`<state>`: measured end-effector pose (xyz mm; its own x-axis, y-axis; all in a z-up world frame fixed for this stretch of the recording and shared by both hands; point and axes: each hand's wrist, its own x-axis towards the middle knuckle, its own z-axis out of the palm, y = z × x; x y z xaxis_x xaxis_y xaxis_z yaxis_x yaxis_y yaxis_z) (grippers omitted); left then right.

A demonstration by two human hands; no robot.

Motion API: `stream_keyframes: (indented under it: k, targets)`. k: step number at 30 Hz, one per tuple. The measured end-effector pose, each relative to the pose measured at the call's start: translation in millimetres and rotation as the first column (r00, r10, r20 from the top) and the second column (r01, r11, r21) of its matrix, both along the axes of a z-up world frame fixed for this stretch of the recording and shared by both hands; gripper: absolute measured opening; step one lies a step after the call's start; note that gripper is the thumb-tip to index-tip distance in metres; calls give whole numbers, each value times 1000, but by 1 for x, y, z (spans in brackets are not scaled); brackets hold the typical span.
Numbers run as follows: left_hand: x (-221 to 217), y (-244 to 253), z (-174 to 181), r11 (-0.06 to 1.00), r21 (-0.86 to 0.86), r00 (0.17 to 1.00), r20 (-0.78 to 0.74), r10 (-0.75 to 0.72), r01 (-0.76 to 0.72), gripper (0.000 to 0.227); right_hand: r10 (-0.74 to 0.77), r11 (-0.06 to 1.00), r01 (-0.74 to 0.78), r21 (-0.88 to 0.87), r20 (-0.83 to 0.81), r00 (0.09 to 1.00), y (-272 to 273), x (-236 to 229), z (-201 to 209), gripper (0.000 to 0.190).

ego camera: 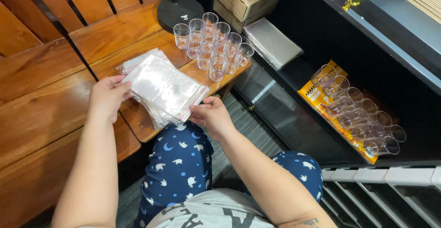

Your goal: The person arranges clear plastic cups on a wooden bench, then closes a cardboard box and places it on a shelf. They proceed to pick up stacks of plastic bags from the bench and place them into the shelf.

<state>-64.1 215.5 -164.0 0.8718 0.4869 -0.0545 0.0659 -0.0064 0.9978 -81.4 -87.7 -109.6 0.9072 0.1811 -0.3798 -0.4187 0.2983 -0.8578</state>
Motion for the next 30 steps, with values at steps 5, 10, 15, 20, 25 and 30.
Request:
stream_keyframes:
  k: [5,10,15,20,25,30]
  targets:
    - [-6,-9,5,999,-48,999,-32,9,-10,52,23,1000,-23,-2,-27,999,4,-7,-3,50]
    - [-3,-4,-7,998,-59,999,-11,30,-30,50,14,1000,-14,-1,-20,1000,4,-8,-1,32]
    - [3,1,-19,999,-28,999,4,44,-44,51,78,995,-78,-55,11,997,2,-12,7,27]
    - [-5,-6,-4,998,-17,998,9,54,-54,54,111,993,-111,-43,-5,994,6,-17,16,24]
    - [-8,-8,-4,998,17,998,-20,61,-60,54,96,995,-96,-19,6,995,7,-10,-13,23]
    - [-3,-4,-16,996,-57,997,-28,71,-73,51,75,997,-74,-16,72,995,9,-15,-5,26]
